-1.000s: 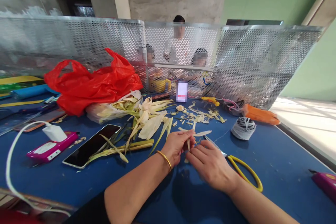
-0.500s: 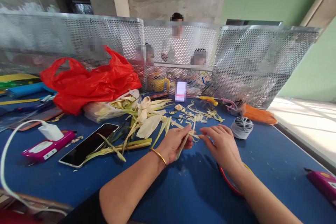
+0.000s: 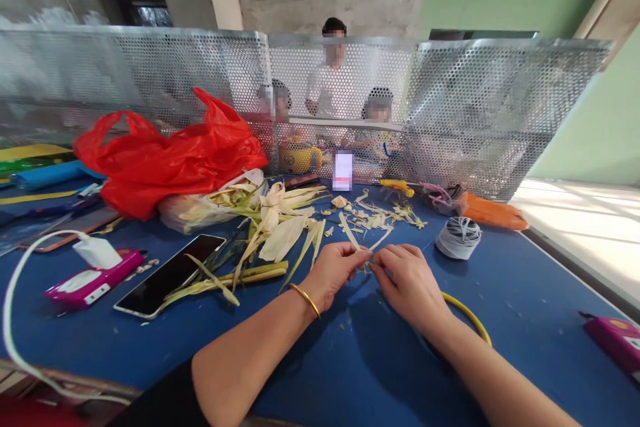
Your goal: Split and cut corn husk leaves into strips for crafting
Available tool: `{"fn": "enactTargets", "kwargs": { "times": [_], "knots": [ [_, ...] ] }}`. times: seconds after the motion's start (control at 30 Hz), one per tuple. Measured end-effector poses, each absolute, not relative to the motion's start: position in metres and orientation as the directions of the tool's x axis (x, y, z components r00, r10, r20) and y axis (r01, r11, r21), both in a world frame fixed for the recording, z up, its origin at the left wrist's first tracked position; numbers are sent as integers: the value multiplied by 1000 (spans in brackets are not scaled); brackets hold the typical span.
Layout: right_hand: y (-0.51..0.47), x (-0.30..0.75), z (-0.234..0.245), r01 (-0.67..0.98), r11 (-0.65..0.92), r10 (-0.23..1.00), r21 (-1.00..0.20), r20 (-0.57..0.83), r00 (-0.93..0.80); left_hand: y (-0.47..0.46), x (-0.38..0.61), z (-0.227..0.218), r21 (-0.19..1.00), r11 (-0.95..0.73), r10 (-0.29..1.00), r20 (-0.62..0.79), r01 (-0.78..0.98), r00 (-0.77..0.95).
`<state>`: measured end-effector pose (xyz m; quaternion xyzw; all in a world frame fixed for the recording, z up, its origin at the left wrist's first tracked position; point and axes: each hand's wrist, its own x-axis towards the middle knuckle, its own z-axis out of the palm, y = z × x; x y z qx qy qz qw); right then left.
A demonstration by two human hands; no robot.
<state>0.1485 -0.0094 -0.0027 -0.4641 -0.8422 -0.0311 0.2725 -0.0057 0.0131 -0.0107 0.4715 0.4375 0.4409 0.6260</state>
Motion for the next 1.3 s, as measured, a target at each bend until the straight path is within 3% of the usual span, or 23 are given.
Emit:
{"fn": "enactTargets", "kwargs": {
  "times": [0.13, 0.23, 0.3, 0.47, 0.57, 0.73, 0.87, 1.0, 1.1, 1.2, 1.3],
  "knots": [
    [-13, 150, 5, 754, 591, 773, -286, 468, -428, 13, -8, -8, 988, 132, 966, -110, -79, 234],
    [-11, 157, 13, 802, 511, 768, -310, 584, -264, 12, -11, -7, 994, 99, 937, -105, 34, 334],
    [-7, 162, 15, 816, 445, 796, -369, 580, -171, 11, -11, -7, 992, 75, 895, -110, 97, 432],
    [5, 166, 5, 499, 289, 951, -817, 185, -247, 5, -8, -7, 984, 126, 780, -177, 127, 599],
    [5, 164, 1, 362, 186, 967, -913, 105, -232, 3, -7, -7, 978, 132, 782, -203, 162, 590],
    [3, 159, 1, 453, 294, 953, -841, 296, -69, 2, -7, -9, 985, 35, 787, -132, 171, 603],
    [3, 156, -1, 538, 366, 915, -759, 400, -57, 1, -8, -9, 984, 31, 787, -131, 174, 603],
    [6, 160, 1, 543, 368, 923, -754, 366, -117, 4, -9, -4, 987, 106, 814, -156, 120, 560],
    [6, 166, 9, 540, 380, 924, -751, 280, -261, 10, -12, 0, 978, 209, 866, -197, 27, 459],
    [3, 169, 15, 612, 434, 899, -661, 269, -346, 14, -15, 2, 974, 226, 893, -197, -24, 406],
    [3, 169, 15, 676, 496, 867, -545, 345, -359, 14, -16, 3, 981, 193, 887, -180, 12, 425]
  ]
}}
